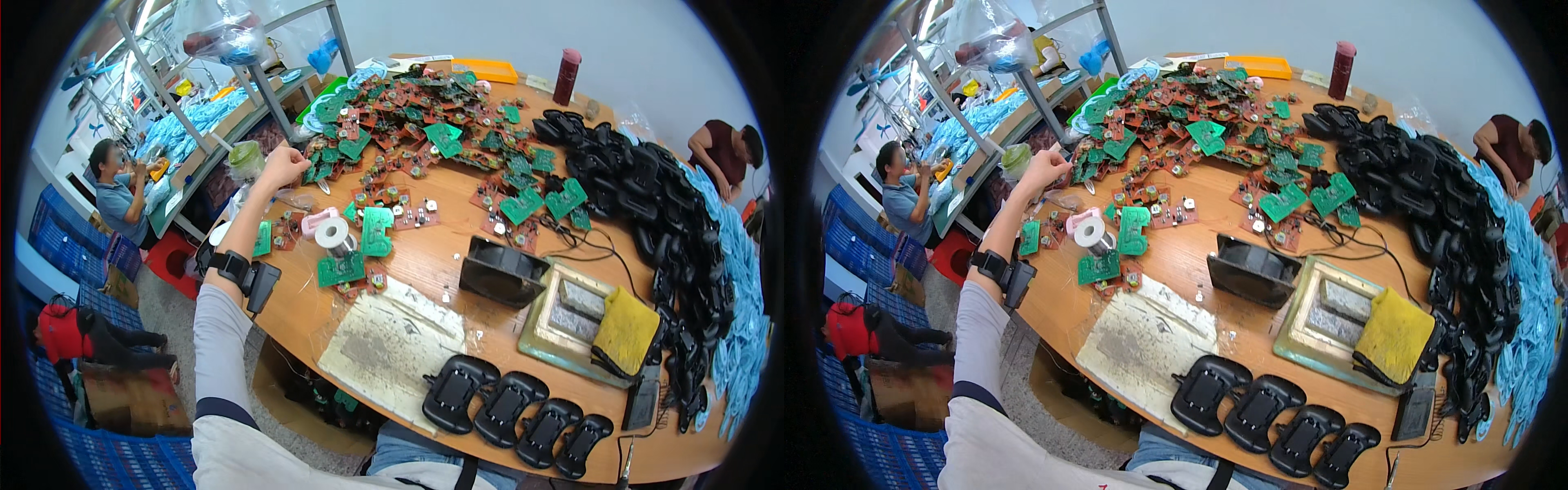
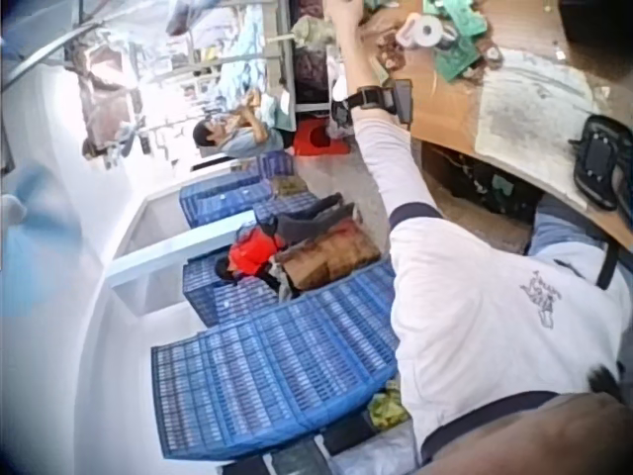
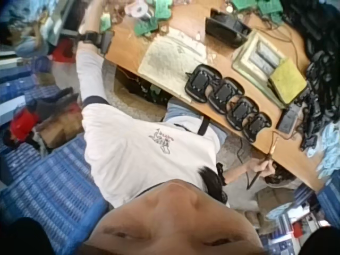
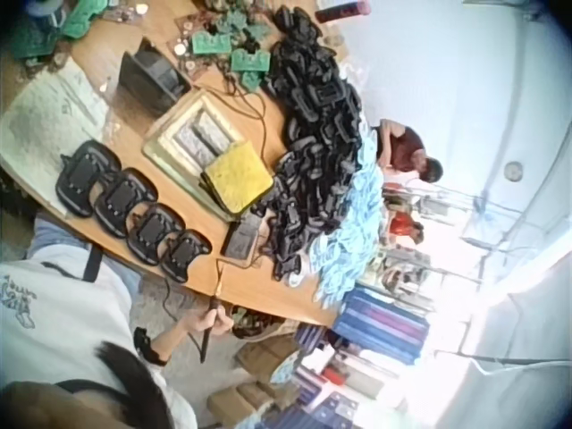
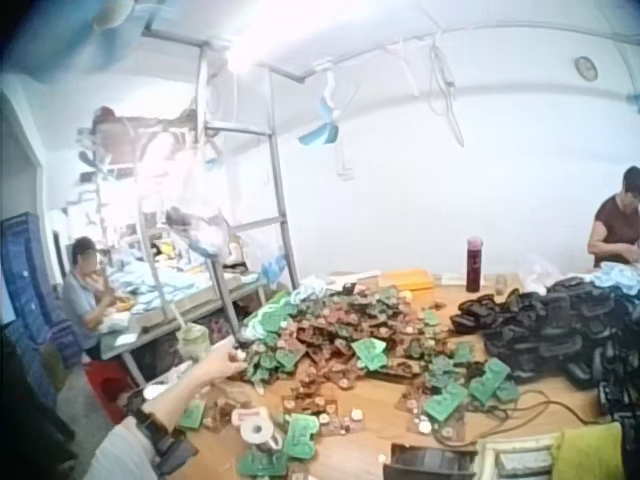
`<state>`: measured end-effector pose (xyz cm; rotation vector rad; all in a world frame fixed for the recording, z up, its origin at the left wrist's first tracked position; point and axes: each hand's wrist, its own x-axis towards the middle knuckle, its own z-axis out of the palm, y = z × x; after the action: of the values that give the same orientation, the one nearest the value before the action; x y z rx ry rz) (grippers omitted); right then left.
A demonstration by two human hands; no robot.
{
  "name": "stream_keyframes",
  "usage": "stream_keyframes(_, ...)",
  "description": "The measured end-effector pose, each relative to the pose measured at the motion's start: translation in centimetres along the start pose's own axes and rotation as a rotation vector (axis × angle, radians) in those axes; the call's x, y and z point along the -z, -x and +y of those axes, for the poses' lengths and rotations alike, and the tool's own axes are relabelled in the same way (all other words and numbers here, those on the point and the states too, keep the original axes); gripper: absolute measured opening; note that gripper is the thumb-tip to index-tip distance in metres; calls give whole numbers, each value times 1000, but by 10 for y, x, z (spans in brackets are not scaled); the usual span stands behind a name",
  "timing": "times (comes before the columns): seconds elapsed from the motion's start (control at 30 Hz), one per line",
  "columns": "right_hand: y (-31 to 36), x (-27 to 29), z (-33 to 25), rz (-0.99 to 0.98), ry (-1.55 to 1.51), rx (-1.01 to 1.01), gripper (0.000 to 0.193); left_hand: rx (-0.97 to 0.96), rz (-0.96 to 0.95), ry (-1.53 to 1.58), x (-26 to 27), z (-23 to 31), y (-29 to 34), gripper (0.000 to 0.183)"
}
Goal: Soldering components onto circuit boards and assembling them into plastic housings.
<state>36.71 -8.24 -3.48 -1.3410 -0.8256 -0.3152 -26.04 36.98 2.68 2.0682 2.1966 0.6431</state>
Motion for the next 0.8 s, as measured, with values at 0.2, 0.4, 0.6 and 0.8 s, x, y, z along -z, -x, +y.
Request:
stream_keyframes(0.2, 3, -20, -5, -22, 55, 66, 17, -80, 273, 171, -34, -14, -46, 22)
stream_keyframes(0.4, 2, -27, -22, -42, 81, 77, 16, -54, 227, -61, -66, -42, -13, 54)
stream_keyframes(0.6, 1, -27, -23, -36, 162, 56, 17, -557, 44, 78, -16, 71, 135, 44)
stream_keyframes(0.8, 4, -46, -16, -161, -49, 116, 19, -456, -36, -109, -56, 88, 222, 50)
